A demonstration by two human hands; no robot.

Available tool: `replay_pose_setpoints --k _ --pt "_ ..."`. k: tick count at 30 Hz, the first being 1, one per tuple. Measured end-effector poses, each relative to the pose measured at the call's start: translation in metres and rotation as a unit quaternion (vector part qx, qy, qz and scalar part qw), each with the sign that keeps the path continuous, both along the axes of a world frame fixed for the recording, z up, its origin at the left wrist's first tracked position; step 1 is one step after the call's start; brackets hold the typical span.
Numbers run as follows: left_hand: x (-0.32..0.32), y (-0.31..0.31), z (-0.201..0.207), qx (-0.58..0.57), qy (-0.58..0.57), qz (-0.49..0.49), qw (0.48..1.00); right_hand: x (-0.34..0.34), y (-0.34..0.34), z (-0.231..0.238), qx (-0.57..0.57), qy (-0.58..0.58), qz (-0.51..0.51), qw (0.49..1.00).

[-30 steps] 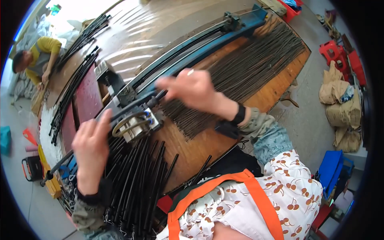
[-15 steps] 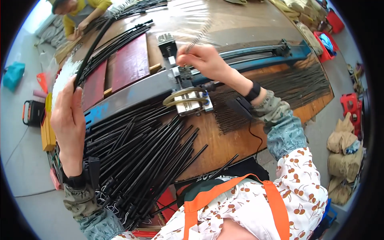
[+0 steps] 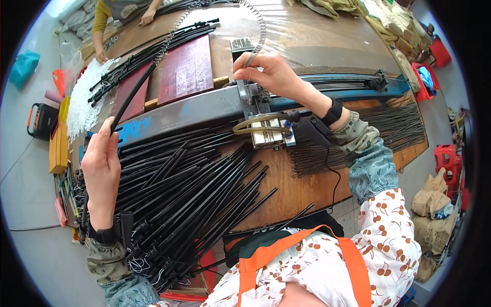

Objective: The person picks up a black rod, slides a metal spring onto it, and places the rod into a machine. They pull a lever to secure the spring, slide a small component onto the rod, and then place the assembled piece onto a pile.

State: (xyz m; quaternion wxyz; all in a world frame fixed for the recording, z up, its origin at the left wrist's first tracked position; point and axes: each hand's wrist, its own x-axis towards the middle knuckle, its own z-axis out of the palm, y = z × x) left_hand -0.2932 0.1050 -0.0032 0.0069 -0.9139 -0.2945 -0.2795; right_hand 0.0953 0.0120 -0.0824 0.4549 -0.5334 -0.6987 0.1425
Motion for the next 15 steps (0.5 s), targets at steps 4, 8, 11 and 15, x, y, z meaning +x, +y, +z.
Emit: replay_pose_setpoints --k 4,8,11,15 --pt "0.005 0.002 -0.002 0.001 0.016 -0.003 1.000 -0.010 0.014 0.001 -0.025 -0.056 0.033 0.998" --pt "0.008 0.008 -0.004 0.019 -0.007 -0.022 1.000 -0.024 0.030 -0.007 -0.077 -0.229 0.090 0.966" --pt "0.002 0.013 -0.001 0.007 0.001 0.005 1.000 0.002 0.006 -0.010 0.079 -0.318 -0.064 0.943" --pt "-0.002 0.029 -0.014 0.012 0.080 0.035 0.996 0.102 -0.069 -0.031 0.076 -0.420 -0.189 0.884"
